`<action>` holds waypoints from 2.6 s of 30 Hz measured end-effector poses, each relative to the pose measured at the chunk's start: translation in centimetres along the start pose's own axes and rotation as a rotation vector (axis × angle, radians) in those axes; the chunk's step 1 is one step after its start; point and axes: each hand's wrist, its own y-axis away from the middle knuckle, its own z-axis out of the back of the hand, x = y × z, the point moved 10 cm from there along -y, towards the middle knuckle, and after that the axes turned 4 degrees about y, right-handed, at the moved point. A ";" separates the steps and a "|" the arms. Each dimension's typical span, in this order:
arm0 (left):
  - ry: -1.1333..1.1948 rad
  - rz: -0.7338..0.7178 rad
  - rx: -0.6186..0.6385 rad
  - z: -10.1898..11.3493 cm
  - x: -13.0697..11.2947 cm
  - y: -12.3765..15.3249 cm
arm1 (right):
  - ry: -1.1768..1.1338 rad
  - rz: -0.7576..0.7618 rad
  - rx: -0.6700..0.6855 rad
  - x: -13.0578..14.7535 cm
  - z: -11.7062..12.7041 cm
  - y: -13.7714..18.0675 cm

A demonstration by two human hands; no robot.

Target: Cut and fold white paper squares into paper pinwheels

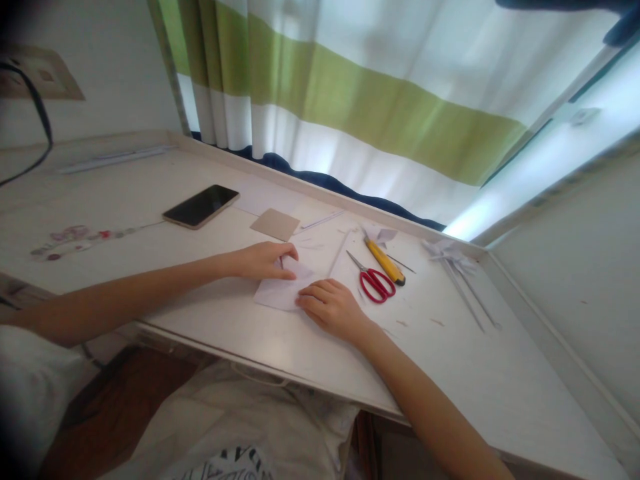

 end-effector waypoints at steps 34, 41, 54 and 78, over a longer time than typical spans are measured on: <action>-0.279 -0.652 -0.154 -2.2 -5.0 4.0 | -0.454 -0.018 -0.023 -5.5 0.3 -0.3; -0.272 -0.632 -0.120 -2.6 -4.7 4.5 | -0.359 0.102 0.107 -3.7 -0.8 -0.9; -0.360 -0.657 -0.127 -2.4 -5.1 3.8 | -0.264 0.038 0.134 -3.1 -1.2 0.4; -0.333 -0.723 -0.158 -2.0 -5.6 4.4 | -0.334 -0.046 0.034 -3.4 -1.1 0.4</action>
